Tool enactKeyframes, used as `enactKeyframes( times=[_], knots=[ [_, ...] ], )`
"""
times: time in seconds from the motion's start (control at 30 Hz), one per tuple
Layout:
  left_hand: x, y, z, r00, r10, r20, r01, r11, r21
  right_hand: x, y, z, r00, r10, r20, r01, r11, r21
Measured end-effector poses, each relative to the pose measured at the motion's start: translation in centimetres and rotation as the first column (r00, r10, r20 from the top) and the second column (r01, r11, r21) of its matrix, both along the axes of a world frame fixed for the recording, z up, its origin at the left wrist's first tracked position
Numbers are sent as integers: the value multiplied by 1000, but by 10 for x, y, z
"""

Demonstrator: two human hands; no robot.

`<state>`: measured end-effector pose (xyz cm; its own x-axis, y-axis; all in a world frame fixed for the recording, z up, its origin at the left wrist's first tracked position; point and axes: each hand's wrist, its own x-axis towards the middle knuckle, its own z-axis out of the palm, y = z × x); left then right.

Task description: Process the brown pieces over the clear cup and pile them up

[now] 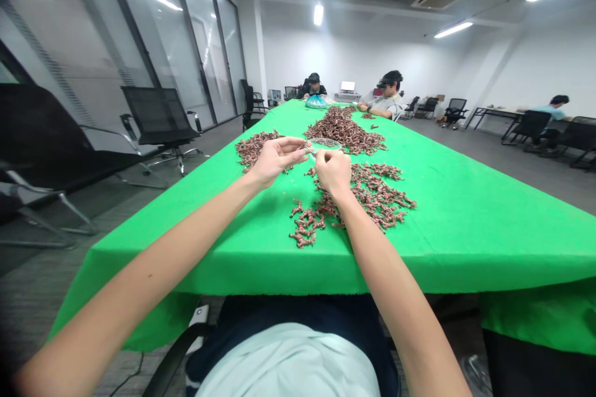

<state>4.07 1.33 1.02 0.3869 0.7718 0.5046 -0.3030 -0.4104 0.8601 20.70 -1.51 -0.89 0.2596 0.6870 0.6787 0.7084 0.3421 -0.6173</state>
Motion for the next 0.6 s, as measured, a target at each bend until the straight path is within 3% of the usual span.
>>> enactKeyframes(
  times=[0.6],
  knots=[
    [0, 0, 0, 999, 41, 8, -41, 999, 3, -1, -3, 1, 1000, 29, 8, -29, 1000, 11]
  ],
)
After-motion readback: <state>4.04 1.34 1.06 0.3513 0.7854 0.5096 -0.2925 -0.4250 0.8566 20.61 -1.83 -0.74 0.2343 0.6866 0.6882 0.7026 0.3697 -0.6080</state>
